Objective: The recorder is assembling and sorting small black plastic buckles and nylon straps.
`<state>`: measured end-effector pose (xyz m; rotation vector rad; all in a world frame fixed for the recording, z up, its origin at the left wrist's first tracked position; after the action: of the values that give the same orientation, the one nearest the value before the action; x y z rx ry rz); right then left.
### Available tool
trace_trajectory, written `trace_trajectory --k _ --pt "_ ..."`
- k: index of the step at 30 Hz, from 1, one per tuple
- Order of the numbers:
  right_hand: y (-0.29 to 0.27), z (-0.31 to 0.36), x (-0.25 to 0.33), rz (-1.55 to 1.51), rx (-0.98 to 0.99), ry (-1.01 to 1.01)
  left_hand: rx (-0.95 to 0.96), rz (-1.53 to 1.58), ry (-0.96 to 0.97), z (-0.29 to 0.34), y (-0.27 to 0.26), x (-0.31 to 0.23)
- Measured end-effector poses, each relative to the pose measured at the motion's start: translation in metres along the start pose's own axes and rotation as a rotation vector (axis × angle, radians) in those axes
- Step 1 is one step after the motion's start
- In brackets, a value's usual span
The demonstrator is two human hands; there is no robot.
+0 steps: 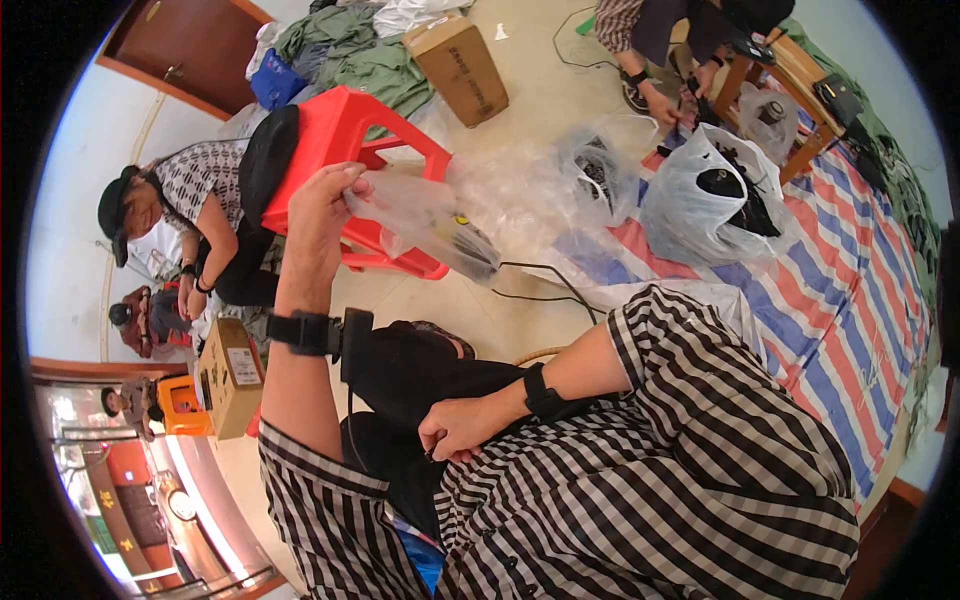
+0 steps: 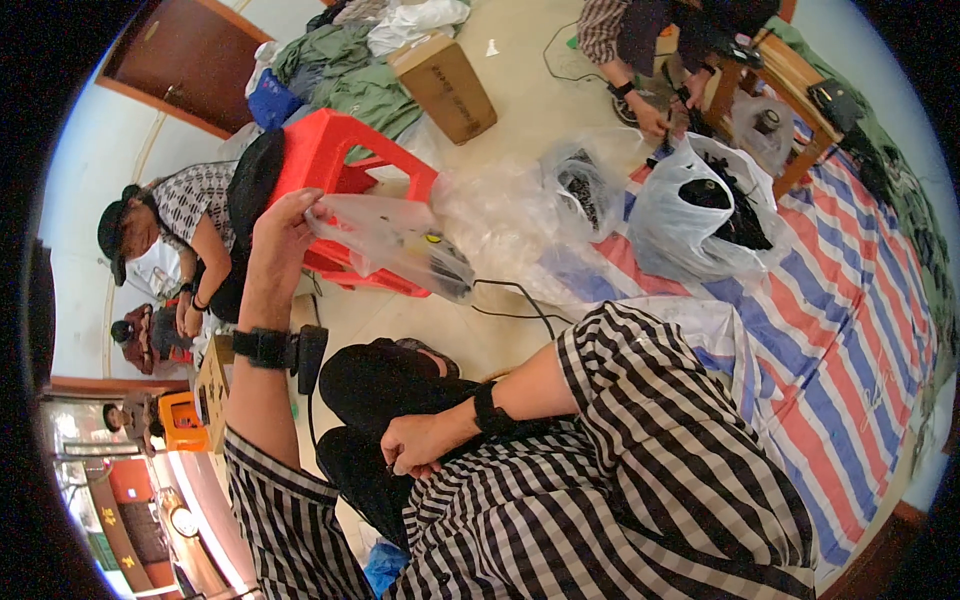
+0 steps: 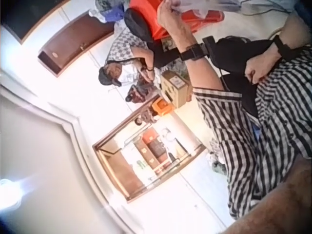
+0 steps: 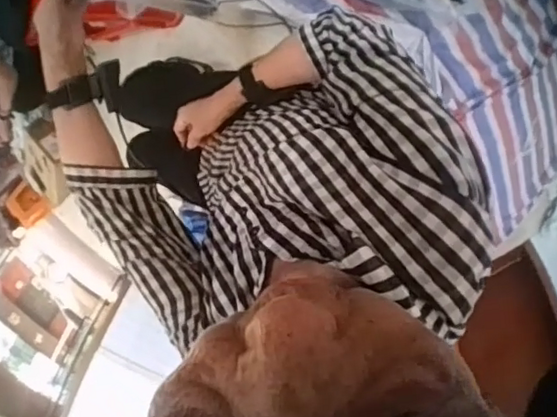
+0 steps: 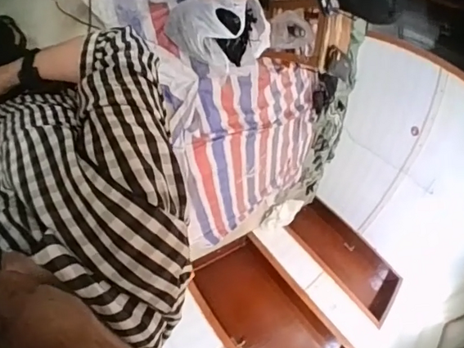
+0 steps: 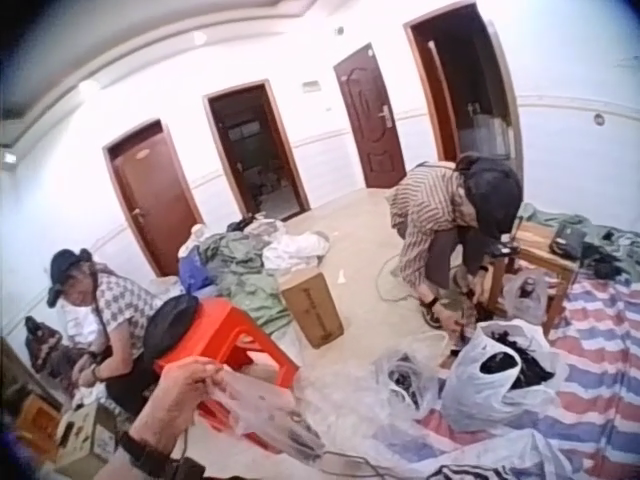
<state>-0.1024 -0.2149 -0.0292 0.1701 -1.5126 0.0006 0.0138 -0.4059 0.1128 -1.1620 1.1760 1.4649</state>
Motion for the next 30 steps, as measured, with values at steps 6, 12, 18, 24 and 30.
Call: trace_trajectory --k 6,12,18,24,30 --pt "-0.002 0.004 -0.003 -0.02 -0.019 0.007 -0.103 -0.104 0.163 -0.016 -0.003 -0.013" --pt "-0.005 0.004 0.002 -0.033 -0.008 0.023 -0.125 -0.083 0.184 -0.027 -0.005 -0.019" --pt "-0.002 0.001 0.007 -0.014 0.001 -0.011 -0.134 -0.173 0.243 -0.02 -0.007 0.0" --pt "0.0 0.008 0.005 -0.017 0.025 0.105 -0.215 -0.158 0.189 -0.015 -0.026 0.026" --pt "-0.003 0.011 0.011 -0.049 0.015 0.163 -0.094 0.001 0.113 -0.017 -0.023 0.037"
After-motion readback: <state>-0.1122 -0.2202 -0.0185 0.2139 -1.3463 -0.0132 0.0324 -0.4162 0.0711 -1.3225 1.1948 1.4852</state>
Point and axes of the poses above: each hand's wrist, its own z-axis away from the middle knuckle, its own y-axis out of the palm, x = y × z, the point moved 3 cm from there along -z, towards the middle knuckle, and after that the axes turned 12 degrees about z, right-handed, at the moved point
